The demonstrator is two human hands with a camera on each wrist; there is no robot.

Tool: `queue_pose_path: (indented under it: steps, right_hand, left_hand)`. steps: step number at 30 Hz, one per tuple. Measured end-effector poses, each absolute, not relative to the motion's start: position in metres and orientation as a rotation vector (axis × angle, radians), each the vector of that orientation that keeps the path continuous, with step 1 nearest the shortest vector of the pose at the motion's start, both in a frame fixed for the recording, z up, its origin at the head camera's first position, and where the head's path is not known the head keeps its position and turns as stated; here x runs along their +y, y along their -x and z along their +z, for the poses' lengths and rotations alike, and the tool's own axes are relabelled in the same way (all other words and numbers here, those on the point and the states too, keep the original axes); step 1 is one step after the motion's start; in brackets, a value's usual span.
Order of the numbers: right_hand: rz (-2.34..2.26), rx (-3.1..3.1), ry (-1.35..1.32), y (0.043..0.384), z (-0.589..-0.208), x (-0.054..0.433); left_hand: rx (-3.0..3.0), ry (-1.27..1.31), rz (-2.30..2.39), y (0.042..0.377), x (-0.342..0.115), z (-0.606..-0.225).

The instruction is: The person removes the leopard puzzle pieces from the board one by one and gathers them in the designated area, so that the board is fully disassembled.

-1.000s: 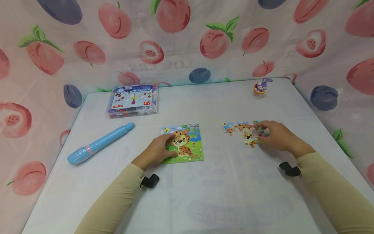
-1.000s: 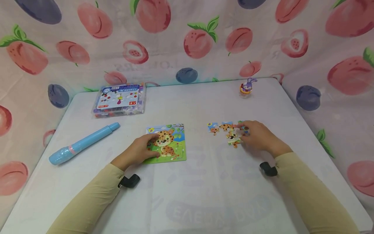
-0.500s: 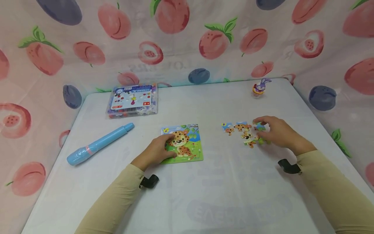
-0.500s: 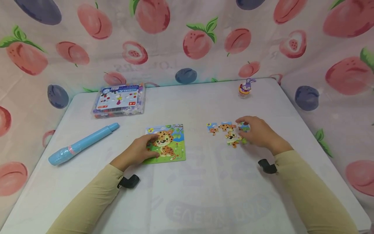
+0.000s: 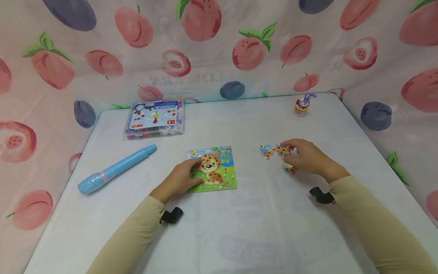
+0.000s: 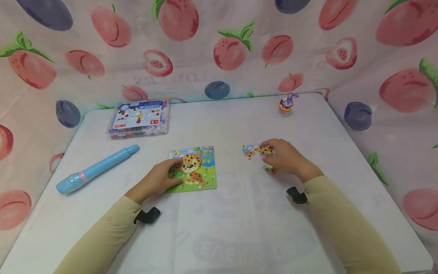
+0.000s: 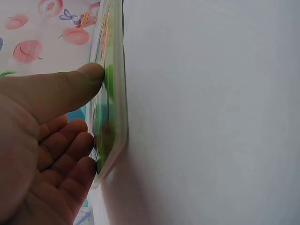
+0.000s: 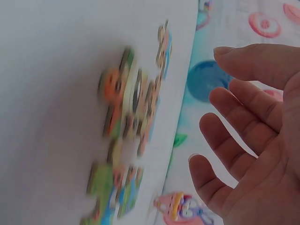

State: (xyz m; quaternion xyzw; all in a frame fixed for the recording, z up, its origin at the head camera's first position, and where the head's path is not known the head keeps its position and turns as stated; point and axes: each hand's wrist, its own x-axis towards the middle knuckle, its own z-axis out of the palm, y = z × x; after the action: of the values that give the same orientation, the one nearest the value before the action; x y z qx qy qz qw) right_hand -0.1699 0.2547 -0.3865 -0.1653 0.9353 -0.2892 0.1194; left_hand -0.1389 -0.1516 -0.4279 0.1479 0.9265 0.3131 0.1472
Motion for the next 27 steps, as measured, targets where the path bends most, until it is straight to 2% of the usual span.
queue_pose_path:
  steps: [9, 27]
  right_hand:
    - [-0.942, 2.68, 0.582, 0.173, -0.398, 0.22]
    - [-0.768, 2.605, 0.805, 0.183, -0.404, 0.128]
  left_hand:
    - [2.725, -0.433, 0.867, 0.139, -0.165, -0.43]
    - [2.643, -0.375, 0.83, 0.155, -0.18, -0.427]
